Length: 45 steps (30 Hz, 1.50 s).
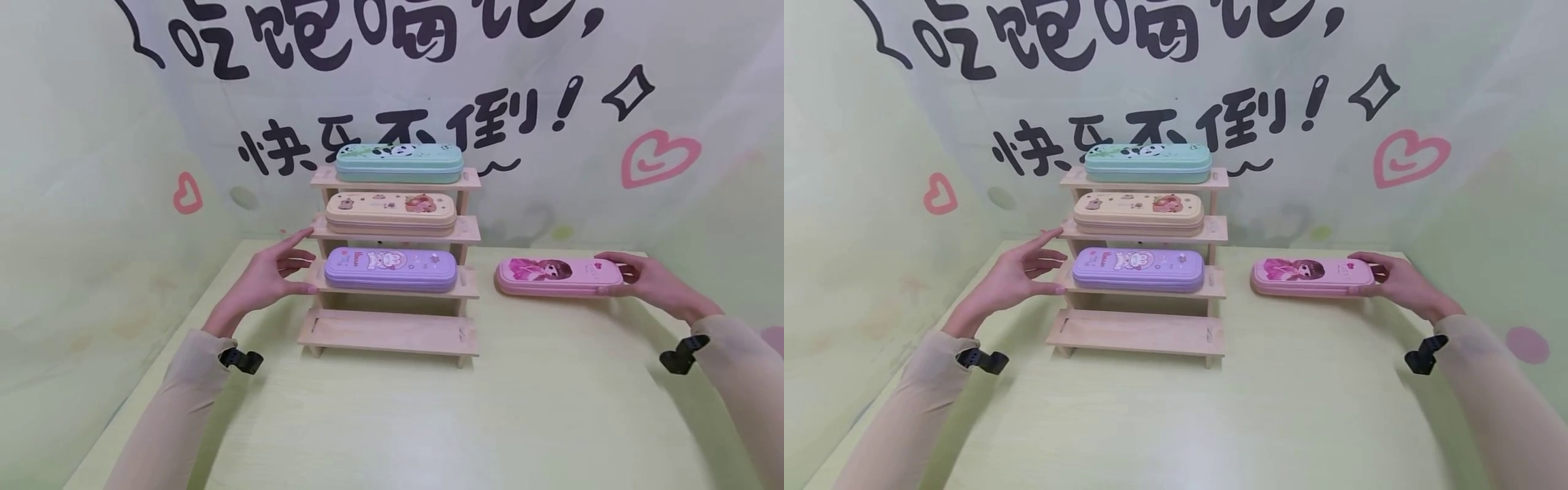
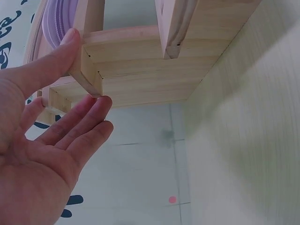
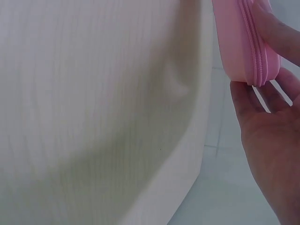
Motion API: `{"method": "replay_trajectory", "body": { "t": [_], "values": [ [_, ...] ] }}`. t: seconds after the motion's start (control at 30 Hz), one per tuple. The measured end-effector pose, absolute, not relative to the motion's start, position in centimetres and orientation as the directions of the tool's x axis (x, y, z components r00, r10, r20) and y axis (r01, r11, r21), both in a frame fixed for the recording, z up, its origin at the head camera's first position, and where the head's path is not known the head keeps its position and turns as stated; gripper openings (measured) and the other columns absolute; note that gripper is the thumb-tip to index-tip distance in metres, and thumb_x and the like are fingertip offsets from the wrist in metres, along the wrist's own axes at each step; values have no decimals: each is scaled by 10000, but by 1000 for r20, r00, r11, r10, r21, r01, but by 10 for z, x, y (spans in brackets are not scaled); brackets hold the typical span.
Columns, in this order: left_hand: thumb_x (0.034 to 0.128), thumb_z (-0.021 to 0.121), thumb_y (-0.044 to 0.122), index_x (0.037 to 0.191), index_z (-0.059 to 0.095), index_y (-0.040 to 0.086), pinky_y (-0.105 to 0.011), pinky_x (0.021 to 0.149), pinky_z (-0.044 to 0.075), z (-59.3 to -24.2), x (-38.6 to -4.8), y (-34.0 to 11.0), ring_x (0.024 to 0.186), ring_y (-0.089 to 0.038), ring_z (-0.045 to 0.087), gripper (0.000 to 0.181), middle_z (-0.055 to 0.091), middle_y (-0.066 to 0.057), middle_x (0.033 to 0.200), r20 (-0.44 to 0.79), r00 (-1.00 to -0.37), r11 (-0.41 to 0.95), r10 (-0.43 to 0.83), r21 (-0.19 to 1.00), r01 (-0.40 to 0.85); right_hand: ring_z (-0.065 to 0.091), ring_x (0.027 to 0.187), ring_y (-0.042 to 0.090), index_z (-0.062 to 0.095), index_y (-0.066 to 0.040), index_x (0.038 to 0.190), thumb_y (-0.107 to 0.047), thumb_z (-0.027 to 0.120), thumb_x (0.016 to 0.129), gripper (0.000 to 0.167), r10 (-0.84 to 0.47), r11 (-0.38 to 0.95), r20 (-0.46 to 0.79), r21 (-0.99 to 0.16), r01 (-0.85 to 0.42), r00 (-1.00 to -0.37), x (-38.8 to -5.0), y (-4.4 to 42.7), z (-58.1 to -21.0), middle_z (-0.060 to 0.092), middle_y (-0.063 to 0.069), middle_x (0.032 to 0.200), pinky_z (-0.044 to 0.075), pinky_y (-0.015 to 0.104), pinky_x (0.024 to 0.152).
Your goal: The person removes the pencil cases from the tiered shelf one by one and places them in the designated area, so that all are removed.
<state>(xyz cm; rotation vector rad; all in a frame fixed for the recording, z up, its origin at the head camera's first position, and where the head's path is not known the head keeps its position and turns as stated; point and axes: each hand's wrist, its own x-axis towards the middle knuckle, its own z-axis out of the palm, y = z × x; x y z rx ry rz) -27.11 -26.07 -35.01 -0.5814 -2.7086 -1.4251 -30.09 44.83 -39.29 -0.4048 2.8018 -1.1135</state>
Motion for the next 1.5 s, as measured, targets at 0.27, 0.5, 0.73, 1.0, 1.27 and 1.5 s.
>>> {"method": "replay_trajectory", "body": {
  "t": [0.27, 0.5, 0.73, 1.0, 1.27, 1.5],
  "values": [
    [768, 961, 62, 1659, 362, 306, -433, 1119, 510, -351, -273, -259, 1254, -324, 644, 1101, 641, -170, 1378, 198, -926, 516, 321, 783, 346, 519, 1071, -59, 428, 1, 1581, -190, 814, 955, 760, -283, 703, -41, -689, -178, -958, -309, 453, -400, 483, 189, 1453, 495, 104, 825],
    [777, 956, 66, 1661, 350, 326, -448, 1121, 509, -350, -273, -260, 1247, -337, 650, 1103, 636, -176, 1383, 191, -930, 525, 314, 781, 338, 473, 1090, -111, 420, -30, 1596, -202, 799, 965, 756, -302, 702, -74, -692, -169, -950, -319, 455, -399, 440, 274, 1514, 484, 113, 831],
    [782, 957, 88, 1662, 344, 338, -462, 1121, 510, -349, -274, -260, 1238, -344, 657, 1101, 640, -168, 1377, 193, -930, 538, 314, 771, 341, 466, 1073, -138, 406, 7, 1594, -203, 805, 958, 780, -292, 706, -88, -691, -153, -952, -322, 457, -401, 444, 271, 1518, 472, 97, 839],
    [779, 957, 78, 1663, 342, 340, -461, 1120, 510, -350, -272, -260, 1229, -348, 662, 1108, 642, -177, 1372, 189, -933, 539, 306, 774, 333, 498, 1265, 181, 372, 7, 1609, -234, 805, 959, 817, -281, 719, -112, -682, -132, -953, -324, 456, -405, 434, 301, 1533, 466, 95, 838],
    [779, 954, 64, 1665, 338, 336, -444, 1116, 513, -349, -271, -258, 1227, -343, 664, 1113, 640, -184, 1373, 189, -932, 528, 311, 781, 334, 415, 1327, 383, 337, 13, 1623, -257, 787, 974, 834, -266, 737, -119, -665, -122, -957, -326, 460, -411, 399, 330, 1558, 436, 104, 829],
    [779, 955, 66, 1664, 343, 335, -451, 1118, 510, -349, -271, -259, 1230, -345, 660, 1109, 633, -199, 1381, 189, -932, 532, 308, 779, 333, 436, 1319, 342, 331, 11, 1626, -247, 779, 981, 827, -271, 733, -111, -667, -130, -956, -328, 460, -412, 404, 329, 1551, 435, 109, 829]
  ]
}}
